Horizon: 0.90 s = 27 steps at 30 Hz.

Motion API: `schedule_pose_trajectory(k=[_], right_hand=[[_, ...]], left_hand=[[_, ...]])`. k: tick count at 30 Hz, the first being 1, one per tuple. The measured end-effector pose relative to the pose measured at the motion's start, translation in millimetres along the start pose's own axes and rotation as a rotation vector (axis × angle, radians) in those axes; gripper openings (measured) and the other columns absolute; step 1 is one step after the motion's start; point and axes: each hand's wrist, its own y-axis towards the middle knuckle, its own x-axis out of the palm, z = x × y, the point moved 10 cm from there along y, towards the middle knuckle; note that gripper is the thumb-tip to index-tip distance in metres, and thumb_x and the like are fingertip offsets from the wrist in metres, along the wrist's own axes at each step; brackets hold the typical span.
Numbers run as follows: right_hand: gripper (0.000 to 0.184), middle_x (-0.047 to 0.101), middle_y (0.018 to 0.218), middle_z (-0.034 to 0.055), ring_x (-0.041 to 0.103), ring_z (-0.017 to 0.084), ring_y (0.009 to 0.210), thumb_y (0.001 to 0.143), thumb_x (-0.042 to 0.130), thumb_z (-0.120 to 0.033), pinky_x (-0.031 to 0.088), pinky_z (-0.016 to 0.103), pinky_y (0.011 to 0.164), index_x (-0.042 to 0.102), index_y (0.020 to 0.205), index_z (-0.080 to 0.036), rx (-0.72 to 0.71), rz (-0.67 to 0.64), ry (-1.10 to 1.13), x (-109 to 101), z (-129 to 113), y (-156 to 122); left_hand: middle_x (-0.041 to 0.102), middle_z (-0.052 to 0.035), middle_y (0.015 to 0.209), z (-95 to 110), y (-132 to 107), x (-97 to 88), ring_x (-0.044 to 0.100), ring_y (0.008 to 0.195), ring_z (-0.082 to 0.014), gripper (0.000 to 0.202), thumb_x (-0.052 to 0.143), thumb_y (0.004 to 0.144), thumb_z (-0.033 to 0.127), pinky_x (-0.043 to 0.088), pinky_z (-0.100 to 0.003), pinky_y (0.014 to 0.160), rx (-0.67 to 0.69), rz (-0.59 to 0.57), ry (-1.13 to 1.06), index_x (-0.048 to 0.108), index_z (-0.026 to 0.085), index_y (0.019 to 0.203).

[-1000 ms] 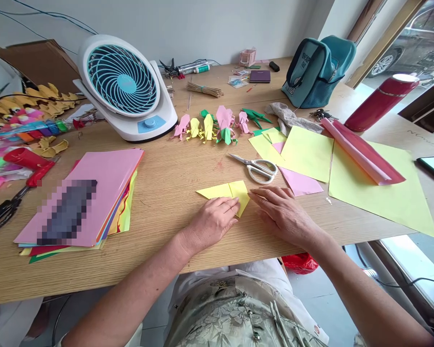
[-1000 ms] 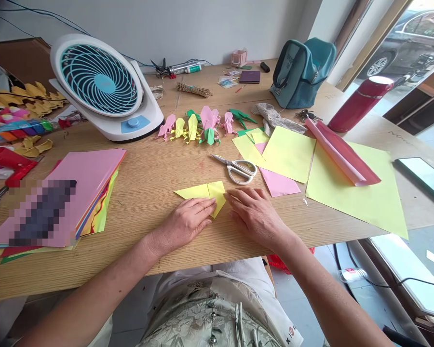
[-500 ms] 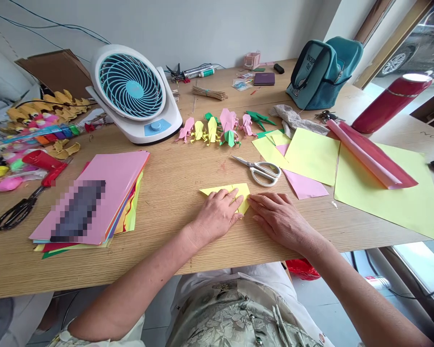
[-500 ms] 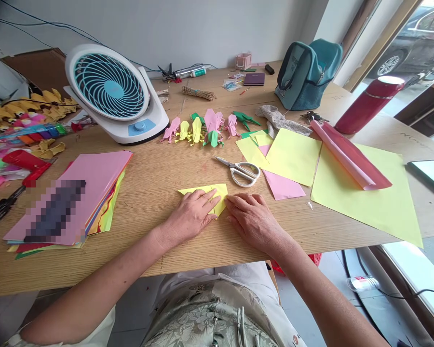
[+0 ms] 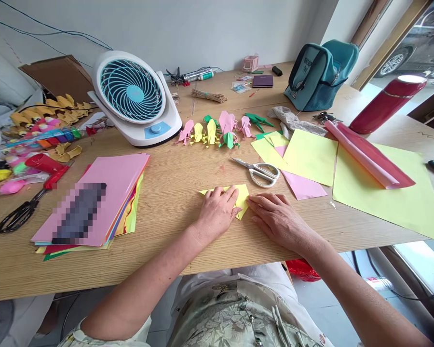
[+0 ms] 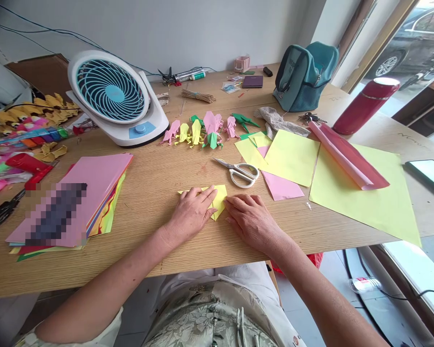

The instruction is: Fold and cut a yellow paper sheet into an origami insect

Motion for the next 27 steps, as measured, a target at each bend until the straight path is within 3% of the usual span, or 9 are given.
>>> schedule_pose_trajectory(k=[9, 17, 27], right_hand=[[0.039, 0.06, 0.111, 0.0149, 0.054, 0.029, 0.101, 0.1, 0.042, -0.034, 0.041, 0.042, 0.087, 0.058, 0.131, -0.017, 0.108, -0.05, -0.128, 2, 1, 30], [0.048, 0.049, 0.143, 0.0158, 0.047, 0.032, 0.122, 0.102, 0.037, -0.04, 0.04, 0.045, 0.096, 0.05, 0.141, -0.016, 0.117, -0.013, -0.114, 6, 4, 16], [0.049, 0.046, 0.149, 0.0143, 0.042, 0.03, 0.133, 0.102, 0.038, -0.037, 0.037, 0.045, 0.106, 0.048, 0.143, -0.013, 0.17, -0.01, -0.11, 4, 0, -5]], left_hand=[[0.051, -0.0102, 0.148, -2, -4, 5.9, 0.049, 0.119, -0.0313, 0.047, 0.046, 0.098, 0.044, 0.042, -0.049, 0.09, -0.02, 0.037, -0.028, 0.052, 0.018, 0.137], [0.048, -0.0113, 0.15, -2, -5, 5.9, 0.048, 0.12, -0.0318, 0.046, 0.049, 0.097, 0.035, 0.042, -0.05, 0.092, -0.036, 0.027, -0.091, 0.051, 0.018, 0.139], [0.057, -0.0107, 0.141, -4, -2, 1.3, 0.05, 0.117, -0.0327, 0.039, 0.052, 0.095, 0.04, 0.039, -0.052, 0.091, -0.091, 0.101, -0.136, 0.058, 0.018, 0.126]])
